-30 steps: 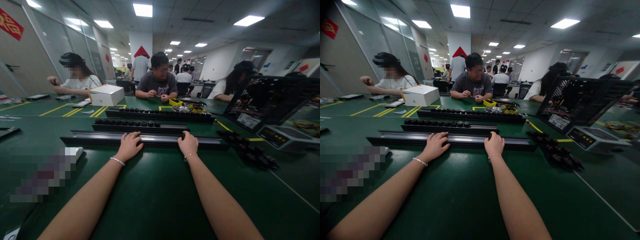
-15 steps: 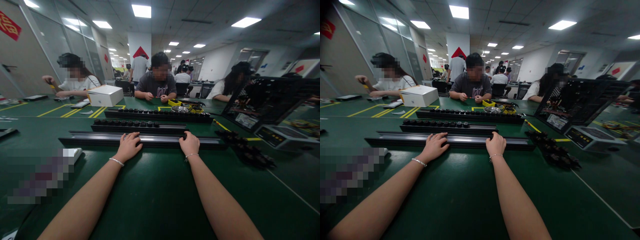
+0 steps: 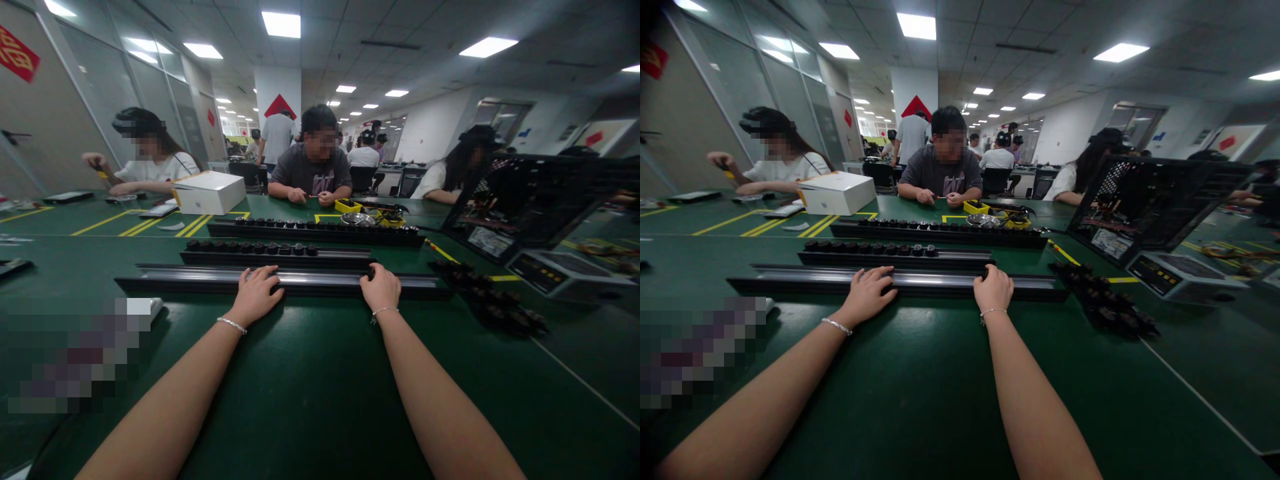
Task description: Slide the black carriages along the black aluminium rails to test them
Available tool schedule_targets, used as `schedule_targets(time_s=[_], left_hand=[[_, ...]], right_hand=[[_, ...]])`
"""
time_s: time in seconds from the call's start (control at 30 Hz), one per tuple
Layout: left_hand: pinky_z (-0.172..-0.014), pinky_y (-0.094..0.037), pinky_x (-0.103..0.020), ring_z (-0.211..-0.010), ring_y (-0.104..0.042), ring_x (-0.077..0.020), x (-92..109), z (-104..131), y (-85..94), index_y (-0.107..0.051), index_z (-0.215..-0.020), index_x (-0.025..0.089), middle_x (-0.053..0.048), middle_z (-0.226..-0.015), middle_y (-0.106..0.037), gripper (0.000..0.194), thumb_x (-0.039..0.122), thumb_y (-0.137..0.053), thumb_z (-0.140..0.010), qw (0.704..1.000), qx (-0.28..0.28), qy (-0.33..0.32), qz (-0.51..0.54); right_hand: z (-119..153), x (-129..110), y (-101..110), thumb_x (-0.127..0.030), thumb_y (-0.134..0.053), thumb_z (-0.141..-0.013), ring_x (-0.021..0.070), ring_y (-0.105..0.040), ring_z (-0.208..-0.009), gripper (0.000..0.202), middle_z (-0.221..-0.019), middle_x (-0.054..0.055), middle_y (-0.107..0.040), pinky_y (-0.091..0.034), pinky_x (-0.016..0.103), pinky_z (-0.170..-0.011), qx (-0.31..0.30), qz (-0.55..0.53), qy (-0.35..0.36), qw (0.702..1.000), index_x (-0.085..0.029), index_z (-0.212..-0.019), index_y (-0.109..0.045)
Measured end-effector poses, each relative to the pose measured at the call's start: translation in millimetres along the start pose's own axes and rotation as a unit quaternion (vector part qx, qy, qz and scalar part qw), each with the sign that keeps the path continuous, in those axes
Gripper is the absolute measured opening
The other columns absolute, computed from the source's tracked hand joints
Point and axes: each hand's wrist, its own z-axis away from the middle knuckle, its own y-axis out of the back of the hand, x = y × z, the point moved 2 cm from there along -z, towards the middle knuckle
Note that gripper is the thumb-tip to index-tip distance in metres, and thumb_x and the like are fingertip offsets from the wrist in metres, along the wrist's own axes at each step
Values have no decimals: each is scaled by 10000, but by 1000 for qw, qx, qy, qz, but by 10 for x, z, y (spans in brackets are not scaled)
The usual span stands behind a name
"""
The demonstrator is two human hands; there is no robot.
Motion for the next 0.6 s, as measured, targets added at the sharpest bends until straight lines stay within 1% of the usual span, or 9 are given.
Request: schedule_targets(time_s=[0.23,0.47,0.6], left_hand=[[-1059,-215,-547,-1218,-451,-253,-6,0,-9,-635,-874,271,-25,-1320,-524,208,393,-477,-817,1000,0,-2,-4],[-1065,-207,-545,-1218,-447,-251,-14,2,-16,-636,-872,271,-21,-1320,-524,209,396,-476,-820,1000,-1,-3,-6],[-1062,-213,-543,-1216,-448,-249,-14,1,-19,-634,-877,270,-14,-1320,-525,215,399,-469,-826,1000,-1,-5,-7]], right_hand=[[-26,49,8,-245,-460,-778,231,-555,-1019,377,-1048,99,-647,-334,363,-928,-6,2,-5,1000,-160,-1128,-574],[-67,184,59,-357,-492,-765,249,-551,-1005,402,-1016,100,-645,-356,374,-903,-18,18,11,1000,-161,-1104,-585],[-81,228,55,-339,-479,-769,242,-552,-988,397,-1003,102,-642,-352,372,-901,-8,17,14,1000,-161,-1110,-579]])
